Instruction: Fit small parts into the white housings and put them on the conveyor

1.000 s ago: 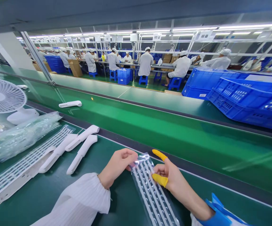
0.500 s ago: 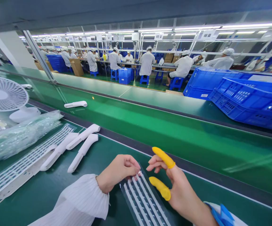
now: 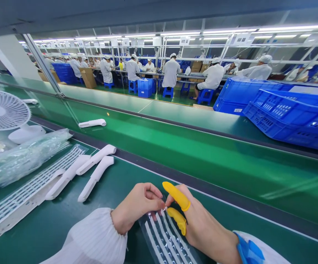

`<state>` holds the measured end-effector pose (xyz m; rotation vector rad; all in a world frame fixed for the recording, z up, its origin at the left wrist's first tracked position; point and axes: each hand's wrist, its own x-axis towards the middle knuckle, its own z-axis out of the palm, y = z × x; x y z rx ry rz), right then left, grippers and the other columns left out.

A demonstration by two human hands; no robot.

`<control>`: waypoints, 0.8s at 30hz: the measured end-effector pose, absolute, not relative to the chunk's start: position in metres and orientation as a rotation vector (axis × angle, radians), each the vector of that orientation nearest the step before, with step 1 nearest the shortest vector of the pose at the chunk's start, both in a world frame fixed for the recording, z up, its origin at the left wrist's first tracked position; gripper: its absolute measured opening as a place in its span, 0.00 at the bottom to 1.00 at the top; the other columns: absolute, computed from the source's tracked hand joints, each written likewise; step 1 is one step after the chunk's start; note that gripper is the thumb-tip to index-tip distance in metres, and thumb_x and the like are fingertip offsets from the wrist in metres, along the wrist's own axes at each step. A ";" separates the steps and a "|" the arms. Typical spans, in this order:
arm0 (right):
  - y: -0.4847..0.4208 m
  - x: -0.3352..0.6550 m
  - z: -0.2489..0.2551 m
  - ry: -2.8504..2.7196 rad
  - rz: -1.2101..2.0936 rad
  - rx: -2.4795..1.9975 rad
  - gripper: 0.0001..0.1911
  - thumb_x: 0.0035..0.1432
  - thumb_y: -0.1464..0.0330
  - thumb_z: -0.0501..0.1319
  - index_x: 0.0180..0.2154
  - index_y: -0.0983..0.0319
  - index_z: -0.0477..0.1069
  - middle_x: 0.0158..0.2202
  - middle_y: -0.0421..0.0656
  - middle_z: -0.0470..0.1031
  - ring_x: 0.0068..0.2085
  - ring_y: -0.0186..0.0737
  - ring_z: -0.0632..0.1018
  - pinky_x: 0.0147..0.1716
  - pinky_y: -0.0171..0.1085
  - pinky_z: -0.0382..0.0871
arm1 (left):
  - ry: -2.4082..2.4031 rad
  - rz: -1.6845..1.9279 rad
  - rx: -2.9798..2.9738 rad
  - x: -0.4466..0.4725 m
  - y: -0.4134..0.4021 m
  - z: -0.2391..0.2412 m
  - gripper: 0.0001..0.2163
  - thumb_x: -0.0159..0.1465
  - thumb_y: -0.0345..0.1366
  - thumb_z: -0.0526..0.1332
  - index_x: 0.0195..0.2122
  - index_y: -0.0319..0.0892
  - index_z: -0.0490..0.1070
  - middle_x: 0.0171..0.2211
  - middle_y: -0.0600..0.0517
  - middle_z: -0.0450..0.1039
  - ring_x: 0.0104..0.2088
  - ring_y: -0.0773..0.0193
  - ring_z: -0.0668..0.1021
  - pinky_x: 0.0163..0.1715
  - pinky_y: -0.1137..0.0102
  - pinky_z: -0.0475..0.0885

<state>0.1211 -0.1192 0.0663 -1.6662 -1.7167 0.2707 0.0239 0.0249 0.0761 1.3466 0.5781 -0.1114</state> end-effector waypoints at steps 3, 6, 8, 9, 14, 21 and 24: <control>-0.122 0.119 0.064 -1.786 0.232 -1.712 0.19 0.50 0.84 0.45 0.42 0.62 0.55 0.35 0.46 0.60 0.33 0.41 0.66 0.31 0.41 0.70 | 0.580 -0.133 1.361 0.023 0.024 0.074 0.12 0.44 0.33 0.65 0.28 0.39 0.63 0.20 0.56 0.71 0.18 0.70 0.70 0.18 0.74 0.64; -0.124 0.116 0.063 -1.860 0.166 -1.775 0.21 0.46 0.85 0.45 0.41 0.63 0.57 0.35 0.47 0.61 0.33 0.42 0.67 0.30 0.40 0.70 | 0.580 -0.148 1.389 0.023 0.023 0.071 0.11 0.43 0.30 0.63 0.27 0.40 0.61 0.18 0.58 0.70 0.15 0.71 0.69 0.16 0.75 0.64; -0.126 0.115 0.063 -1.895 0.105 -1.824 0.22 0.43 0.86 0.45 0.40 0.64 0.58 0.35 0.48 0.62 0.34 0.43 0.67 0.30 0.41 0.70 | 0.580 -0.148 1.408 0.023 0.023 0.068 0.10 0.43 0.28 0.62 0.25 0.40 0.61 0.17 0.59 0.69 0.14 0.71 0.69 0.15 0.75 0.64; -0.126 0.114 0.063 -1.906 0.099 -1.849 0.23 0.42 0.85 0.46 0.40 0.64 0.59 0.36 0.48 0.62 0.34 0.43 0.67 0.31 0.41 0.70 | 0.580 -0.146 1.416 0.023 0.022 0.066 0.10 0.42 0.27 0.61 0.25 0.40 0.60 0.17 0.59 0.69 0.13 0.71 0.70 0.15 0.75 0.65; -0.128 0.116 0.064 -1.897 0.232 -1.895 0.20 0.47 0.84 0.47 0.41 0.62 0.58 0.35 0.45 0.62 0.34 0.40 0.68 0.33 0.39 0.69 | 0.564 -0.134 1.446 0.025 0.021 0.059 0.10 0.42 0.26 0.59 0.26 0.40 0.60 0.18 0.59 0.71 0.13 0.72 0.70 0.14 0.76 0.65; -0.139 0.119 0.048 -1.722 0.266 -1.868 0.17 0.45 0.82 0.48 0.35 0.58 0.52 0.30 0.39 0.59 0.27 0.35 0.64 0.24 0.34 0.65 | 0.600 -0.029 1.564 0.027 0.025 0.043 0.09 0.46 0.26 0.58 0.26 0.42 0.58 0.17 0.60 0.68 0.15 0.71 0.69 0.13 0.77 0.65; -0.145 0.118 0.040 -1.641 0.354 -1.869 0.19 0.42 0.83 0.49 0.35 0.57 0.52 0.31 0.38 0.59 0.28 0.34 0.65 0.26 0.34 0.65 | 0.597 0.030 1.659 0.025 0.028 0.039 0.07 0.47 0.26 0.56 0.26 0.42 0.59 0.19 0.59 0.67 0.18 0.69 0.70 0.14 0.76 0.67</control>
